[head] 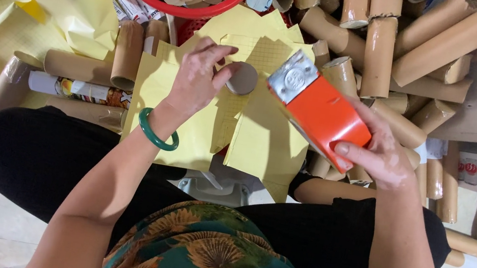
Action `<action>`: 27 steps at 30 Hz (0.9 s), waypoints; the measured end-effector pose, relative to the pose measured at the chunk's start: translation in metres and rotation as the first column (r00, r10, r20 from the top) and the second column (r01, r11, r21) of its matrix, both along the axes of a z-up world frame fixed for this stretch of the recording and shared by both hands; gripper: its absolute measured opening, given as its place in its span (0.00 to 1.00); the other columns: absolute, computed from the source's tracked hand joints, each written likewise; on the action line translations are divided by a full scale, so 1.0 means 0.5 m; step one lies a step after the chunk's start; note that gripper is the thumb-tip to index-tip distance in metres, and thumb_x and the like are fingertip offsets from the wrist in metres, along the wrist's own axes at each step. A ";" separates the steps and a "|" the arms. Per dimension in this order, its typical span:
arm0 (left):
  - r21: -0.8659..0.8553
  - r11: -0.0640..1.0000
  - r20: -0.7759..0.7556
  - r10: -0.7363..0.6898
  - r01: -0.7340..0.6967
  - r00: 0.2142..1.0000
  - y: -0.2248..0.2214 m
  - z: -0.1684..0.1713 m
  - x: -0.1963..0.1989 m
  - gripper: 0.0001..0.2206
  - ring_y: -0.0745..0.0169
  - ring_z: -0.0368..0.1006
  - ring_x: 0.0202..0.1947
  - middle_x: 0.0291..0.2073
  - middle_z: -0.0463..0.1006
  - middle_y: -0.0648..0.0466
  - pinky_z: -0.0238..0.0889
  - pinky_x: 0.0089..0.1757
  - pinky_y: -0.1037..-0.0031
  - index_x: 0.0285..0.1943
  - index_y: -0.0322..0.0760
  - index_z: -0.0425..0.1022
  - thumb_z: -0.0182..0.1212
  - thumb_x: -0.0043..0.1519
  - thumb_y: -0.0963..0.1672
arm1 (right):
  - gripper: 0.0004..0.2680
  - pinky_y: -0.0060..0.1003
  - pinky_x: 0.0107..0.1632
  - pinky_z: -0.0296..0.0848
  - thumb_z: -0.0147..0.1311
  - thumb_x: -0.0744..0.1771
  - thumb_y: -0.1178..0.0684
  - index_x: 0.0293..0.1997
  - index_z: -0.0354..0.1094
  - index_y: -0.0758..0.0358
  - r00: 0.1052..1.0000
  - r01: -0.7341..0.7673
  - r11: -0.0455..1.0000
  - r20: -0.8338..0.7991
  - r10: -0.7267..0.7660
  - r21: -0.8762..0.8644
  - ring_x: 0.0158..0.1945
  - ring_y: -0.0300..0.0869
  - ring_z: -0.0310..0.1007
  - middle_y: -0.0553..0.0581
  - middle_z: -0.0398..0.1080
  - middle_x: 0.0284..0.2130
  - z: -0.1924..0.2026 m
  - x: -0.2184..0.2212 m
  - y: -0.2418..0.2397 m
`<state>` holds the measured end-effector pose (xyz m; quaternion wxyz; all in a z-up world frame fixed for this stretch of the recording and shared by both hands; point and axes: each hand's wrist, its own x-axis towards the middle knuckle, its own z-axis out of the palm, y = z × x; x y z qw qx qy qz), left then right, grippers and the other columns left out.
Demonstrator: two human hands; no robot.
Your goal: The person wraps yellow paper around cardboard tubes, applies product labels to the exterior, and uses a tape dispenser to seal the ends.
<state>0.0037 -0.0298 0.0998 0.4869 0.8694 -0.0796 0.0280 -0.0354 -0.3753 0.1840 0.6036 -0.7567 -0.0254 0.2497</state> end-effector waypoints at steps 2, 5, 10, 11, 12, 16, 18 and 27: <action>-0.064 0.998 0.024 0.011 -0.009 1.000 -0.005 0.005 0.000 0.12 0.58 0.80 0.36 0.41 0.77 0.46 0.75 0.37 0.70 0.52 0.29 0.80 0.64 0.65 0.44 | 0.34 0.38 0.55 0.70 0.63 0.56 0.50 0.72 0.60 0.69 0.999 -0.037 0.999 -0.026 0.037 0.005 0.52 0.45 0.73 0.60 0.73 0.49 0.004 -0.003 -0.008; -0.325 0.945 -0.153 -0.076 0.023 0.985 -0.021 0.049 -0.001 0.15 0.62 0.81 0.41 0.44 0.80 0.48 0.76 0.43 0.72 0.54 0.32 0.79 0.60 0.67 0.48 | 0.34 0.36 0.42 0.73 0.63 0.56 0.53 0.72 0.61 0.71 0.995 -0.077 0.994 -0.064 0.082 0.075 0.40 0.43 0.73 0.60 0.72 0.42 0.002 -0.010 -0.013; -0.730 0.677 -0.522 -0.464 -0.092 0.716 -0.049 0.067 -0.007 0.18 0.69 0.80 0.41 0.44 0.82 0.51 0.75 0.43 0.76 0.56 0.34 0.77 0.57 0.65 0.51 | 0.32 0.32 0.50 0.74 0.64 0.58 0.56 0.71 0.59 0.74 0.988 -0.152 0.953 0.062 0.140 0.263 0.47 0.39 0.73 0.58 0.71 0.50 -0.023 -0.012 -0.031; -0.759 0.645 -0.490 -0.481 -0.085 0.727 -0.052 0.050 -0.007 0.17 0.68 0.79 0.39 0.42 0.82 0.51 0.74 0.42 0.75 0.55 0.32 0.77 0.59 0.65 0.49 | 0.34 0.32 0.41 0.73 0.65 0.58 0.56 0.73 0.59 0.74 0.988 -0.144 0.952 -0.013 0.153 0.271 0.39 0.39 0.73 0.60 0.73 0.46 -0.023 -0.012 -0.033; -0.787 0.613 -0.459 -0.497 -0.077 0.737 -0.055 0.034 -0.008 0.16 0.68 0.78 0.38 0.41 0.81 0.51 0.74 0.42 0.74 0.54 0.30 0.77 0.61 0.64 0.47 | 0.35 0.33 0.33 0.73 0.67 0.57 0.56 0.74 0.59 0.73 0.983 -0.134 0.950 -0.087 0.164 0.280 0.30 0.40 0.73 0.61 0.74 0.42 -0.023 -0.013 -0.035; -0.704 0.709 -0.443 -0.395 -0.040 0.805 -0.039 0.056 0.012 0.12 0.68 0.76 0.33 0.35 0.82 0.52 0.74 0.38 0.76 0.49 0.30 0.80 0.62 0.64 0.45 | 0.34 0.34 0.34 0.74 0.66 0.58 0.54 0.74 0.60 0.69 0.982 -0.140 0.977 -0.102 0.158 0.162 0.34 0.42 0.74 0.59 0.75 0.44 -0.001 -0.003 -0.027; -0.590 0.804 -0.460 -0.258 -0.075 0.850 -0.015 0.055 0.031 0.09 0.70 0.76 0.28 0.30 0.82 0.53 0.73 0.34 0.79 0.45 0.31 0.82 0.63 0.63 0.43 | 0.31 0.33 0.56 0.71 0.63 0.60 0.52 0.72 0.60 0.69 0.971 -0.232 0.973 0.070 0.230 0.011 0.54 0.41 0.72 0.57 0.72 0.52 0.007 0.008 -0.033; -0.367 0.901 -0.418 0.062 -0.231 0.906 0.106 -0.014 0.051 0.08 0.72 0.77 0.27 0.29 0.82 0.53 0.73 0.32 0.82 0.42 0.30 0.82 0.66 0.63 0.43 | 0.29 0.37 0.46 0.77 0.64 0.58 0.50 0.67 0.66 0.60 0.956 -0.285 0.918 -0.147 0.253 -0.276 0.44 0.42 0.78 0.57 0.77 0.44 0.056 0.038 -0.071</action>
